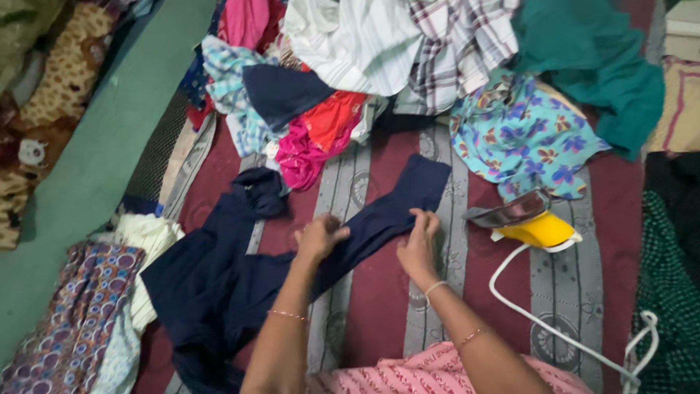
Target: The person irons a patterned cloth and a dark blue long-sleeved shirt on a bed using a yellow iron. They smooth the fabric with their hands, iron different sections, and fold the items after ironing.
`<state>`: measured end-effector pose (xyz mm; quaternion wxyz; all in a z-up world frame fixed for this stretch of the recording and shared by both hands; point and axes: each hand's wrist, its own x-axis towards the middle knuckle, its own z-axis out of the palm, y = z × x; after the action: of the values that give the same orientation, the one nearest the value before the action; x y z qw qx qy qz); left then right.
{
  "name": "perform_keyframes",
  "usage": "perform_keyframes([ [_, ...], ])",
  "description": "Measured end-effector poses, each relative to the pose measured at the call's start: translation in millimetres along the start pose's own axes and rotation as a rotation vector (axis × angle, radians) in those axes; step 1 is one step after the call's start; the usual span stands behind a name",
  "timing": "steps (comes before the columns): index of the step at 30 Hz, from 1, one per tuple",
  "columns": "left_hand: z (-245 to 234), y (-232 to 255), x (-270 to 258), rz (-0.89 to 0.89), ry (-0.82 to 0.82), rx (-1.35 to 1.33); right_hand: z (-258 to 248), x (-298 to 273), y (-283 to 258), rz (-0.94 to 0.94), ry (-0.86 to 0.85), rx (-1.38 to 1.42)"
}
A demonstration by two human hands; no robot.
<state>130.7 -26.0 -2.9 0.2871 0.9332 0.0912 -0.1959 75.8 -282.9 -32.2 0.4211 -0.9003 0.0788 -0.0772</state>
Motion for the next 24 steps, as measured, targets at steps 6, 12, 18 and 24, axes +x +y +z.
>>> perform_keyframes([
  [6, -4.6, -73.6, -31.3, 0.02, -0.155, 0.14, -35.9, 0.1, -60.7, -0.177, -0.275, -0.09],
  [12, -38.4, -38.3, -72.0, -0.012, 0.152, 0.405, -149.4, 12.6, -84.4, -0.353, 0.277, 0.223],
  [18, -63.1, 5.7, -113.0, 0.141, 0.054, 0.092, -340.2, 33.5, 63.2, 0.38, 0.553, -0.025],
  [24, -57.3, -3.1, -147.5, 0.367, 0.068, -0.039, -237.9, 17.5, 124.5, 0.375, -0.025, 0.323],
])
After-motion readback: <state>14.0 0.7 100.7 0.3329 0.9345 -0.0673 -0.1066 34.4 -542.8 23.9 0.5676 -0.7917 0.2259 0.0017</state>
